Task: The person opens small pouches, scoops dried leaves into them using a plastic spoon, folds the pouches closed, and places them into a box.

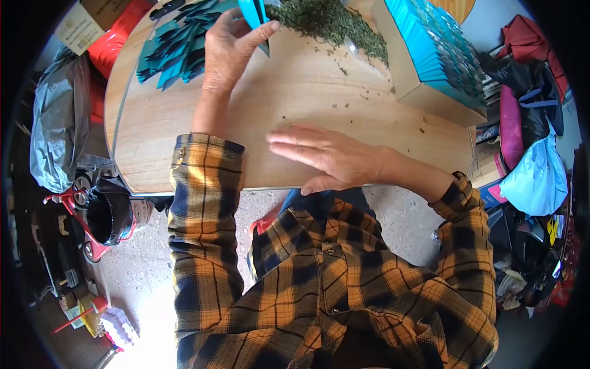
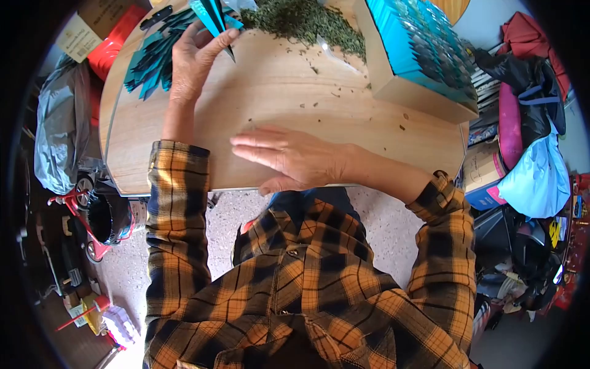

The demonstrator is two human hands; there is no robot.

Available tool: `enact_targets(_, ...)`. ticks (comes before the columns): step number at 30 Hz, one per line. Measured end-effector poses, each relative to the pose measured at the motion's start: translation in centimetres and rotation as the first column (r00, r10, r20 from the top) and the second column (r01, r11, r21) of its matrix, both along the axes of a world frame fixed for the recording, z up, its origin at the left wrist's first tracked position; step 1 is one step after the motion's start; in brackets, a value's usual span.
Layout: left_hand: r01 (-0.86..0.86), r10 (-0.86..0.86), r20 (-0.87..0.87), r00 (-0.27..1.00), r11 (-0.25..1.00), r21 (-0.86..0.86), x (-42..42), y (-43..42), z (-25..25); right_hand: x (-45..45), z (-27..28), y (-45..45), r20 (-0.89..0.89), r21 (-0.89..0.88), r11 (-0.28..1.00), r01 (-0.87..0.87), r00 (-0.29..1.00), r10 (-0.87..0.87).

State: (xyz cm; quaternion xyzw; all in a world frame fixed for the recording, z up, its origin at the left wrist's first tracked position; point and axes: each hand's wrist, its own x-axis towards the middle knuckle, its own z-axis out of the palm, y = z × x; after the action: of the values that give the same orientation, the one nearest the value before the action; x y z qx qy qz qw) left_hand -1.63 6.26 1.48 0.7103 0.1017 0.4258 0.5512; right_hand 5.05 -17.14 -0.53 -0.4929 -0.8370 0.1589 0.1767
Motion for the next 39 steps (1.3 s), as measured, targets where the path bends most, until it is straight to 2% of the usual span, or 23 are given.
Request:
enact_targets(1, 0.012, -0.012, -0.003, 1.000, 1.000, -0.006, 0.0, -0.1, 0.1, 0.4, -0.6, -0.1, -0.007, -0.008, 1.000, 0.008, 1.000, -0.008)
enact_targets(3, -0.013, 0.014, -0.051, 0.999, 1.000, 0.016, -0.1, -0.4, 0.1, 2.7, -1.6, 1.1, 0.347, 0.192, 0.981, 0.018, 0.934, -0.085)
enact_targets(4, -0.015, 0.015, -0.046, 0.999, 1.000, 0.016, -0.1, -0.5, 0.0, 4.3, -2.0, 2.3, 0.379, 0.206, 0.976, 0.076, 0.913, -0.151)
enact_targets(6, -0.012, 0.013, -0.036, 0.999, 1.000, 0.025, 0.3, -0.5, -0.2, 6.7, -1.7, 4.6, 0.250, 0.153, 0.943, 0.297, 0.911, -0.328)
enact_targets(8, -0.052, 0.054, -0.033, 0.998, 0.997, 0.064, 0.7, -0.3, -0.8, 8.9, -2.2, 6.8, 0.150, 0.150, 0.899, 0.412, 0.889, -0.433)
enact_targets(12, 0.045, -0.041, -0.054, 0.998, 0.997, 0.063, 0.8, -0.5, -1.0, 11.4, -2.0, 9.7, 0.132, 0.269, 0.841, 0.469, 0.847, -0.514)
enact_targets(13, 0.076, -0.074, -0.034, 0.997, 0.996, 0.052, 1.0, -0.5, -1.3, 11.9, -2.1, 10.3, 0.065, 0.299, 0.839, 0.455, 0.867, -0.493)
enact_targets(14, 0.105, -0.105, -0.013, 0.994, 0.994, 0.041, 1.0, -0.6, -1.6, 12.5, -2.4, 10.4, 0.070, 0.312, 0.839, 0.447, 0.869, -0.489)
enact_targets(16, 0.120, -0.114, -0.089, 0.989, 0.990, 0.068, 1.0, -0.8, -1.6, 12.3, -1.6, 10.2, -0.064, 0.267, 0.759, 0.593, 0.797, -0.600)
enact_targets(17, 0.122, -0.114, -0.095, 0.989, 0.989, 0.085, 1.1, -0.9, -1.7, 12.0, -1.1, 10.0, -0.149, 0.235, 0.743, 0.627, 0.778, -0.610)
enact_targets(18, 0.157, -0.156, -0.059, 0.986, 0.987, 0.025, 0.8, -1.7, -1.2, 11.7, -0.5, 9.9, -0.150, 0.253, 0.749, 0.613, 0.789, -0.595)
enact_targets(19, 0.178, -0.181, -0.081, 0.980, 0.983, -0.052, 0.9, -1.9, -1.0, 11.4, 0.0, 9.6, -0.312, 0.171, 0.737, 0.654, 0.746, -0.589)
enact_targets(20, 0.166, -0.170, -0.077, 0.982, 0.985, -0.049, 0.9, -1.9, -1.0, 11.2, 0.4, 9.5, -0.462, 0.072, 0.728, 0.681, 0.670, -0.581)
enact_targets(21, 0.182, -0.184, -0.060, 0.981, 0.983, -0.029, 1.0, -2.1, -0.9, 11.0, 0.9, 9.4, -0.564, 0.076, 0.744, 0.664, 0.644, -0.517)
enact_targets(22, 0.202, -0.202, -0.043, 0.978, 0.979, -0.005, 1.1, -2.3, -0.8, 10.2, 2.1, 9.1, -0.565, 0.081, 0.744, 0.663, 0.646, -0.514)
enact_targets(24, 0.221, -0.222, -0.026, 0.975, 0.975, -0.035, 1.2, -2.6, -0.8, 9.1, 4.1, 8.3, -0.696, 0.060, 0.812, 0.580, 0.608, -0.383)
enact_targets(27, 0.191, -0.190, 0.059, 0.980, 0.982, -0.011, 1.7, -2.6, -1.4, 7.8, 5.1, 7.7, -0.587, 0.223, 0.783, 0.580, 0.721, -0.367)
enact_targets(29, -0.012, 0.016, -0.032, 0.999, 0.990, 0.142, 2.2, -2.1, -2.4, 6.4, 5.0, 7.6, -0.507, 0.376, 0.684, 0.625, 0.757, -0.412)
enact_targets(30, -0.005, 0.011, -0.036, 0.999, 0.990, 0.143, 2.1, -2.5, -2.1, 5.9, 5.1, 7.6, -0.511, 0.375, 0.680, 0.630, 0.752, -0.416)
enact_targets(32, -0.074, 0.085, -0.043, 0.995, 0.972, 0.222, 2.0, -3.5, -1.5, 5.4, 5.7, 7.4, -0.542, 0.237, 0.643, 0.729, 0.648, -0.535)
enact_targets(33, -0.070, 0.082, -0.043, 0.996, 0.972, 0.225, 1.9, -3.6, -1.5, 5.6, 5.6, 7.4, -0.544, 0.238, 0.639, 0.731, 0.646, -0.536)
enact_targets(35, -0.126, 0.167, -0.117, 0.979, 0.948, 0.293, 1.9, -3.9, -1.4, 6.2, 5.2, 7.7, -0.760, 0.063, 0.734, 0.677, 0.508, -0.404)
enact_targets(39, -0.080, 0.113, -0.100, 0.988, 0.954, 0.288, 2.3, -3.8, -2.1, 7.3, 4.5, 7.9, -0.763, 0.061, 0.745, 0.665, 0.512, -0.394)
